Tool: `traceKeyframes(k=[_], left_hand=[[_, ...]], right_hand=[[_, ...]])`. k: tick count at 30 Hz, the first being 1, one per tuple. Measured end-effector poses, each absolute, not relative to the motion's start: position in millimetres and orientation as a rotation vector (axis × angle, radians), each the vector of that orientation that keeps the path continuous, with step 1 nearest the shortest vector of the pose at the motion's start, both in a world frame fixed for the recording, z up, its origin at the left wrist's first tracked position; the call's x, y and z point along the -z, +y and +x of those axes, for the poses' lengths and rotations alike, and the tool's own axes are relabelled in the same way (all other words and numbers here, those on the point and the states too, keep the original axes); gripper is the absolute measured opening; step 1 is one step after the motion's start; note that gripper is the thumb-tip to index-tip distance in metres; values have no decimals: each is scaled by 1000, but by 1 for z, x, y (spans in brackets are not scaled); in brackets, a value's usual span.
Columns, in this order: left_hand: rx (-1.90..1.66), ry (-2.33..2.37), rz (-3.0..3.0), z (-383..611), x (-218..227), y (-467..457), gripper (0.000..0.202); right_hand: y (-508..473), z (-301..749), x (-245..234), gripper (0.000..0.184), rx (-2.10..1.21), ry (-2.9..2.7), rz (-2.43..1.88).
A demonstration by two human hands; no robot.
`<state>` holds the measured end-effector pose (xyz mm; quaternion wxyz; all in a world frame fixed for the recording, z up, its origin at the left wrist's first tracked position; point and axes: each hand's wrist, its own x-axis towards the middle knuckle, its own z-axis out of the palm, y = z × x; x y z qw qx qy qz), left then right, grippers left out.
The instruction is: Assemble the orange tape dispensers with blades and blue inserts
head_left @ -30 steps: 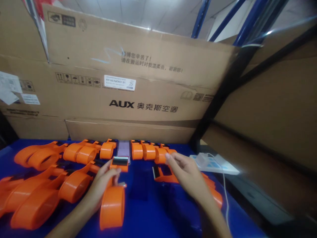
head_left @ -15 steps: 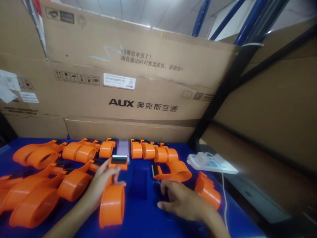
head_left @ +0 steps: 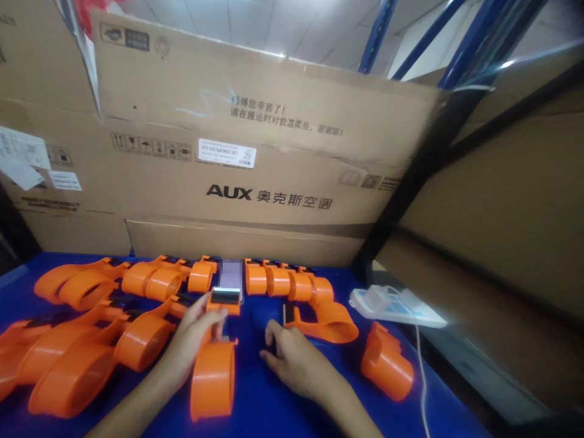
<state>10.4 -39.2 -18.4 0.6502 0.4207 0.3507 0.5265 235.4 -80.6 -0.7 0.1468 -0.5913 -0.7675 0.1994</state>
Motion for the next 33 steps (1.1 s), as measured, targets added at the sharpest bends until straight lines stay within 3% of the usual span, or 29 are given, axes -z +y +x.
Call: traceKeyframes(k=[5, 11, 20, 25, 28, 33], left_hand=[[-1178, 790, 971, 11, 21, -38, 18], [-1158, 777, 1075, 13, 24, -37, 19], [-1038, 797, 1091, 17, 23, -38, 30], [-1067, 786, 1066, 16, 24, -37, 27], [-1147, 779, 1035, 15, 26, -35, 24], [-1247, 807, 996, 14, 25, -30, 24]], right_hand=[[-69, 225, -12, 38, -427, -2352, -1868], [-61, 220, -19, 24, -266, -2451, -1938], [-58, 206, -11, 24, -12, -2444, -1955], [-50, 209, -15, 24, 46, -2408, -1923], [-45, 215, -24, 28, -30, -2316, -1803], [-34, 214, -31, 21, -522, -1885, -1283]])
